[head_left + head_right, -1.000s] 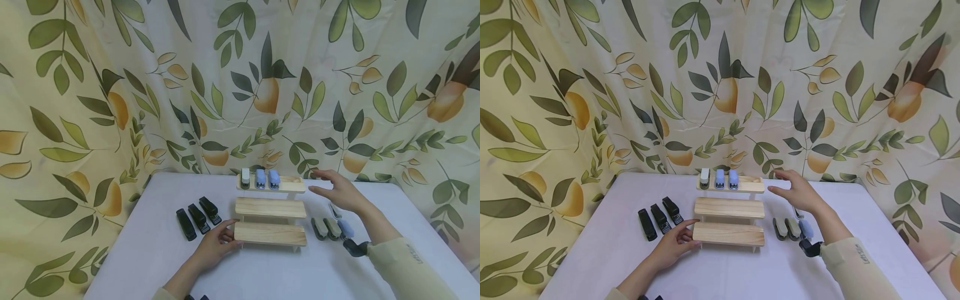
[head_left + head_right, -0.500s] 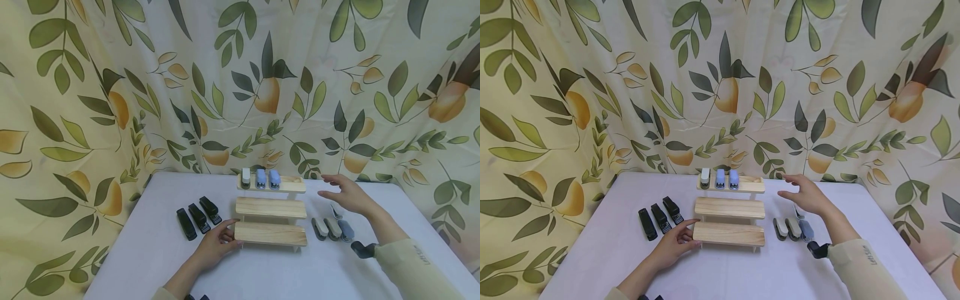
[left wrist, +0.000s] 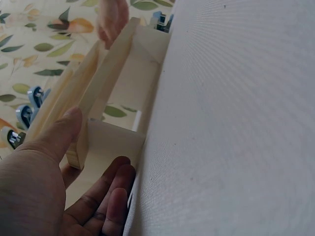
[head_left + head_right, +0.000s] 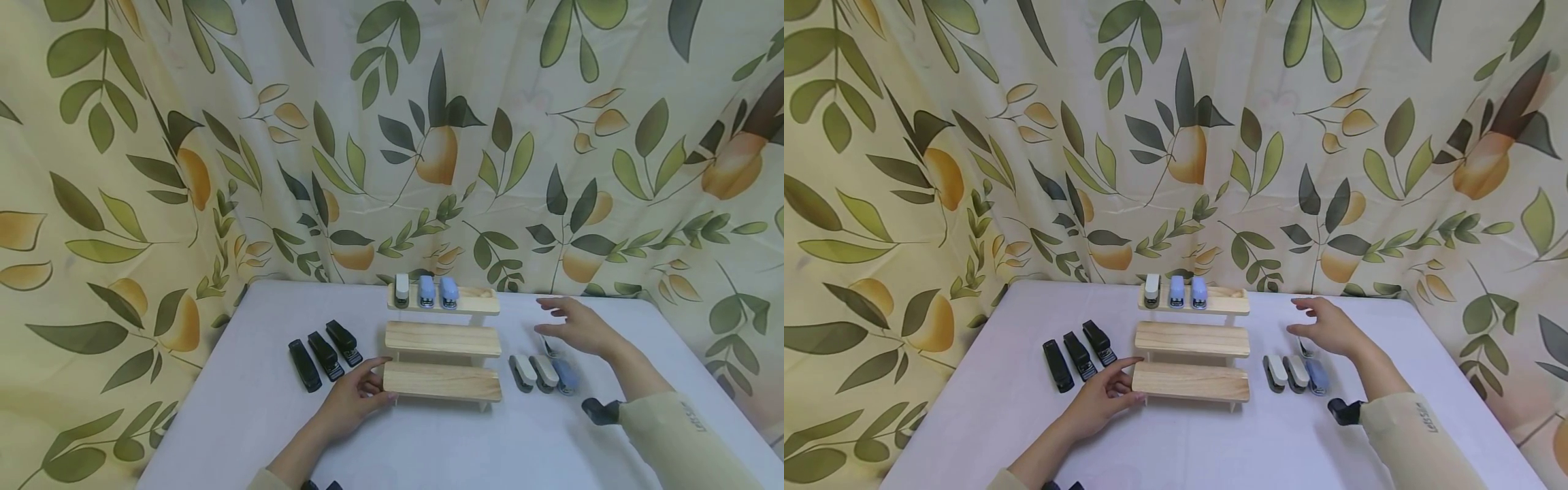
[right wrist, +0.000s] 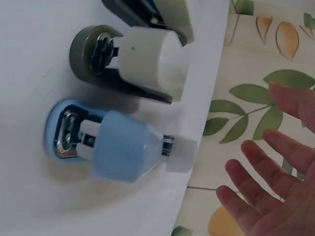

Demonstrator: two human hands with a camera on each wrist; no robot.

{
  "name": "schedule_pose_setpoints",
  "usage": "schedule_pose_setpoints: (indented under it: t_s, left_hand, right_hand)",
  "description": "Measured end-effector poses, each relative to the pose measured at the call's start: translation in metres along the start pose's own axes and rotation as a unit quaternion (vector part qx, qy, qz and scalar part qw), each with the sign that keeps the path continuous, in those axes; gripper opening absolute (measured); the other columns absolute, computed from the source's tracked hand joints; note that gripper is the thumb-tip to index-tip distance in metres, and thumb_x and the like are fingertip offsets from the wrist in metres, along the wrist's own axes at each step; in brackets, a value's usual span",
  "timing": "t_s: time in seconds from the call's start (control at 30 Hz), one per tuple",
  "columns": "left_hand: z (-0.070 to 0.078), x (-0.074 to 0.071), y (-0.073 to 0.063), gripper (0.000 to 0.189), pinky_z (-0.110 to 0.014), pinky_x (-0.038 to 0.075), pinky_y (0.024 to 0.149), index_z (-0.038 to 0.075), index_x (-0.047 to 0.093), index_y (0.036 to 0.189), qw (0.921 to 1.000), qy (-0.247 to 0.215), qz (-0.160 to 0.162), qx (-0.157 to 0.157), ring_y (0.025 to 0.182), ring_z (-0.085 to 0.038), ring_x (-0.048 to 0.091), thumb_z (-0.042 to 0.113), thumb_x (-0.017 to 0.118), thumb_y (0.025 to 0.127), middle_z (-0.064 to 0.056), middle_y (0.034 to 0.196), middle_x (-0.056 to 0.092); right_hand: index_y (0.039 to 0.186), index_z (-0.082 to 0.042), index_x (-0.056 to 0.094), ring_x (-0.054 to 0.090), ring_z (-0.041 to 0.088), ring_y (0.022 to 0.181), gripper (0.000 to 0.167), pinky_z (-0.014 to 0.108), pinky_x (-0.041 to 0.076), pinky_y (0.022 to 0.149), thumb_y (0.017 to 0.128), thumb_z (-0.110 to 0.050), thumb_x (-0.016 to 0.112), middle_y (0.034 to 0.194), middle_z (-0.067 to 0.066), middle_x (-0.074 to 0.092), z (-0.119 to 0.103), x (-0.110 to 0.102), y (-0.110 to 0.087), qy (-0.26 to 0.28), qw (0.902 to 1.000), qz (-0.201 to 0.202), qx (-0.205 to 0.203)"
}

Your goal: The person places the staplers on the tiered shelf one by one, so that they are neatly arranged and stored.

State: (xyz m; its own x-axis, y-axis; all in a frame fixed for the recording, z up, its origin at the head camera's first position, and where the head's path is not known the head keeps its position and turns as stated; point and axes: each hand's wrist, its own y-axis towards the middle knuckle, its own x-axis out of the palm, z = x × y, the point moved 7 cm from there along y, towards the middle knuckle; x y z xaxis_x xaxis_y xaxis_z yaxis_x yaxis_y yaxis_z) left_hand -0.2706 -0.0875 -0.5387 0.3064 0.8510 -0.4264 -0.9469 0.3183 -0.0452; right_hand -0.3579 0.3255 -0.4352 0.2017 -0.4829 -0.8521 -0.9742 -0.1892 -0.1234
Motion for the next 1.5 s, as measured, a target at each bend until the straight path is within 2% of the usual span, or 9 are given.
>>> schedule_pose_setpoints:
  t_s: [0.33,0.7,1.03,1.5]
  left_hand:
    - [-0.001,0.0,0.0,0.064,-0.032,0.051,0.085,0.041,0.053,0.147,1.0,0.0,0.0,-0.005,0.098,-0.01,0.066,0.045,0.08,0.089,0.01,0.102,0.071]
    - [-0.001,0.001,0.001,0.065,-0.032,0.052,0.085,0.039,0.052,0.148,1.0,0.0,0.0,-0.006,0.098,-0.01,0.066,0.044,0.08,0.089,0.01,0.102,0.071]
    - [-0.002,0.0,0.001,0.063,-0.032,0.051,0.085,0.043,0.053,0.146,1.0,-0.003,0.001,-0.008,0.098,-0.011,0.065,0.045,0.08,0.089,0.009,0.104,0.071]
    - [-0.003,0.0,0.001,0.065,-0.03,0.052,0.081,0.041,0.052,0.147,1.0,-0.002,0.001,-0.004,0.097,-0.01,0.066,0.044,0.081,0.089,0.009,0.103,0.071]
  right_hand:
    - [0.149,0.006,0.046,0.046,0.058,0.132,0.066,0.071,0.046,0.099,0.095,-0.023,0.073,0.147,0.036,0.048,0.018,0.006,-0.004,-0.004,0.9996,-0.026,0.006]
    - [0.152,0.005,0.042,0.043,0.06,0.135,0.069,0.073,0.044,0.098,0.095,-0.021,0.072,0.152,0.037,0.041,0.039,0.014,-0.003,0.0,0.9979,-0.055,0.033]
    - [0.152,0.003,0.043,0.041,0.063,0.135,0.07,0.075,0.043,0.098,0.094,-0.021,0.073,0.152,0.041,0.037,0.052,0.018,-0.002,-0.001,0.9963,-0.072,0.045]
    - [0.153,0.003,0.043,0.04,0.063,0.135,0.071,0.075,0.041,0.1,0.093,-0.02,0.074,0.15,0.042,0.04,0.057,0.023,0.002,0.002,0.9937,-0.095,0.06]
